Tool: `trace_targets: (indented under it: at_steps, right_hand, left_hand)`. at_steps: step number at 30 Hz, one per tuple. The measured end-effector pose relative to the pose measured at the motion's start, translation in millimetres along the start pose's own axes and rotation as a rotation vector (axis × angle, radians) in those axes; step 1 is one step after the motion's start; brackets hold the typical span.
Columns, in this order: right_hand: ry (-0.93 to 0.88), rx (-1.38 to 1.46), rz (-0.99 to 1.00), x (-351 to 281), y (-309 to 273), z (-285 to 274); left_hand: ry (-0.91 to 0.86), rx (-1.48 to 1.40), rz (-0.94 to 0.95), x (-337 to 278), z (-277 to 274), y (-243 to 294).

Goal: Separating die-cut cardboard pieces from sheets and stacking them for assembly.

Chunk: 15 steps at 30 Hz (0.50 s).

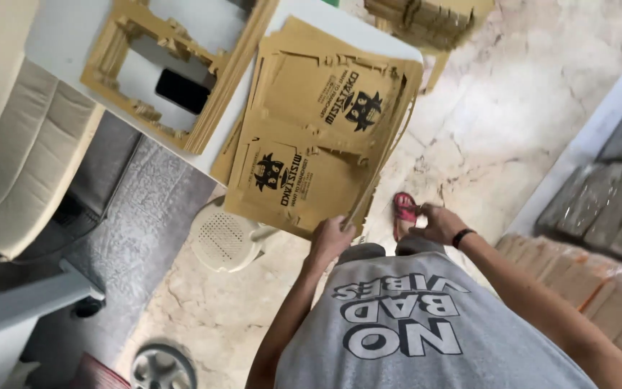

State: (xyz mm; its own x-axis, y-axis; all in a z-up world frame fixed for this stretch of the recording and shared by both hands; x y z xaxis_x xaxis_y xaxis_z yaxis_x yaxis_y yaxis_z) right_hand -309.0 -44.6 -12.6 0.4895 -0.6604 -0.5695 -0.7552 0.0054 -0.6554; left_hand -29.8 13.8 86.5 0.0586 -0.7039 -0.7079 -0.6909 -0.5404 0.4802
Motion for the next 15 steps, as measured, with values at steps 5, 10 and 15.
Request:
trace_targets:
  at_steps: [5, 10, 15]
  right_hand:
    - [0.258, -0.413, -0.190, 66, 10, -91]
    - [0.310, -0.747, -0.310, 140, -46, -148]
    - [0.247, -0.836, -0.492, 179, -85, -172]
  left_hand:
    - [0.130, -0.054, -0.049, -14, -8, -8]
    - [0.225, 0.001, 0.049, -49, -46, 14]
    - [0.176, -0.111, 0.006, -52, -67, 12]
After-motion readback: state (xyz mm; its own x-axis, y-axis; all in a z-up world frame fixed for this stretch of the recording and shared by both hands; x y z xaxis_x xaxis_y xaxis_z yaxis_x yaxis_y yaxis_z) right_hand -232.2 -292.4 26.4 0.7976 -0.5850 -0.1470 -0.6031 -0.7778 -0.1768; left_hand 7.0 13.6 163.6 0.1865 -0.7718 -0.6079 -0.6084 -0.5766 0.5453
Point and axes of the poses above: each hand's wrist, its own x-axis towards the middle knuckle, its own z-axis out of the palm, y = z × x, the point moved 2 cm from there along x, towards the middle knuckle, and after that the axes turned 2 degrees about x, right-handed, at the moved point
